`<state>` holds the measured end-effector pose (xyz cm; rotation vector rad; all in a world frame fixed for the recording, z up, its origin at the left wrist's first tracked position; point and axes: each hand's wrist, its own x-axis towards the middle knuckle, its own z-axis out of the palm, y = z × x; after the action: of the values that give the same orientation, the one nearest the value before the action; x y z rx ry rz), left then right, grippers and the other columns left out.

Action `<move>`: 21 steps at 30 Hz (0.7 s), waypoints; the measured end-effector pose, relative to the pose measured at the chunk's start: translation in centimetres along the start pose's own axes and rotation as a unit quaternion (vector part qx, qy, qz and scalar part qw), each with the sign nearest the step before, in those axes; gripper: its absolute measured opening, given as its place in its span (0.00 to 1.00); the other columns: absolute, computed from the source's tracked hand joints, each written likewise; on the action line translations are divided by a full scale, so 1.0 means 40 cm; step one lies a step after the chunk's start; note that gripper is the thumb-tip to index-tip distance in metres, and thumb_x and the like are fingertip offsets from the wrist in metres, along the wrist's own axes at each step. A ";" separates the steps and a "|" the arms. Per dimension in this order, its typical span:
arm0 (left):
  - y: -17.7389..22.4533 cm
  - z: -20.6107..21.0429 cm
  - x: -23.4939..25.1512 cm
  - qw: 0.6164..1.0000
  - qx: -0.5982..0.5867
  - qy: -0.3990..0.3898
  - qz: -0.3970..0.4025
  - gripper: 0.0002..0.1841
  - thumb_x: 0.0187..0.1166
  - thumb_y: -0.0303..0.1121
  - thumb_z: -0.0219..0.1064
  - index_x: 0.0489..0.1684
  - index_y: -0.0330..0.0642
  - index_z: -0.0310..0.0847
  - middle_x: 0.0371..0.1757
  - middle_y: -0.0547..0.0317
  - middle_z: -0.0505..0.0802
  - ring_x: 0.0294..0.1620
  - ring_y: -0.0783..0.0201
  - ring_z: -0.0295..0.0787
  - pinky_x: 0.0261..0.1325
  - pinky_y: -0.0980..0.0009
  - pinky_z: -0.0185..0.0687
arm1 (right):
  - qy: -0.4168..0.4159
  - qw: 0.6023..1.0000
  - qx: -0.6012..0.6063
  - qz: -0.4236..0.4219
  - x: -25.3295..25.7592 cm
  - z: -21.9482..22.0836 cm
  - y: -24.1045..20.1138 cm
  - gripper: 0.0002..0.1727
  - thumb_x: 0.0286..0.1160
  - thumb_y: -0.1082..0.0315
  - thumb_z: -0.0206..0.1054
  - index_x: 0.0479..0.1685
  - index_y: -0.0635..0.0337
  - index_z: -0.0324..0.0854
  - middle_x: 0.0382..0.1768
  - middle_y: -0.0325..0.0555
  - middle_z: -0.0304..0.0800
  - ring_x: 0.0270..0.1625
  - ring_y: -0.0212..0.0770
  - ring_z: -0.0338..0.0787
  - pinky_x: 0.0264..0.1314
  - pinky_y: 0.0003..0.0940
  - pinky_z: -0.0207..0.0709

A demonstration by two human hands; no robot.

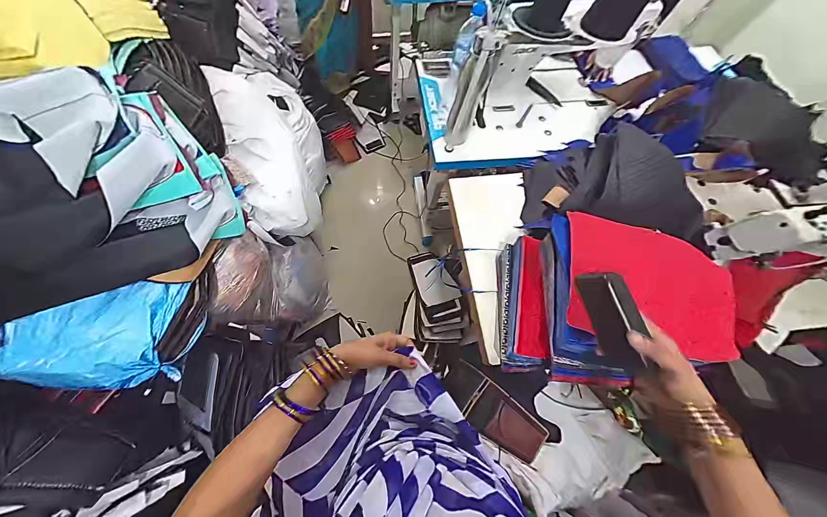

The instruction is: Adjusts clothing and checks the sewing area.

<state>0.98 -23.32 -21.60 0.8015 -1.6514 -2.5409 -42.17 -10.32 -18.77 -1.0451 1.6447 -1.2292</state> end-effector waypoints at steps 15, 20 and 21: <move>0.047 0.139 -0.078 0.982 0.130 0.088 0.110 0.09 0.82 0.29 0.64 0.52 0.33 0.76 0.20 0.67 0.77 0.20 0.76 0.68 0.33 0.74 0.69 | -0.505 0.750 -0.421 -0.062 -0.291 0.673 -0.199 0.31 0.74 0.53 0.72 0.68 0.69 0.81 0.61 0.79 0.84 0.70 0.77 0.81 0.74 0.70 0.68; -0.022 0.145 -0.204 0.975 0.167 0.094 0.110 0.24 0.78 0.34 0.70 0.69 0.35 0.72 0.19 0.65 0.76 0.18 0.74 0.67 0.29 0.73 0.69 | -0.583 0.727 -0.357 0.063 -0.253 0.671 -0.152 0.33 0.82 0.52 0.66 0.79 0.65 0.74 0.70 0.69 0.82 0.75 0.66 0.80 0.77 0.67 0.67; -0.034 0.143 -0.244 0.973 0.200 0.087 0.074 0.29 0.76 0.36 0.72 0.75 0.36 0.70 0.22 0.58 0.81 0.21 0.68 0.72 0.33 0.66 0.74 | -0.578 0.717 -0.381 0.080 -0.264 0.668 -0.146 0.33 0.86 0.49 0.62 0.79 0.66 0.73 0.69 0.70 0.83 0.73 0.67 0.82 0.75 0.68 0.68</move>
<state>7.43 -15.16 -16.97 0.8519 -2.1017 -2.0010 -12.92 -9.47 -16.92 -1.6132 1.0703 0.4046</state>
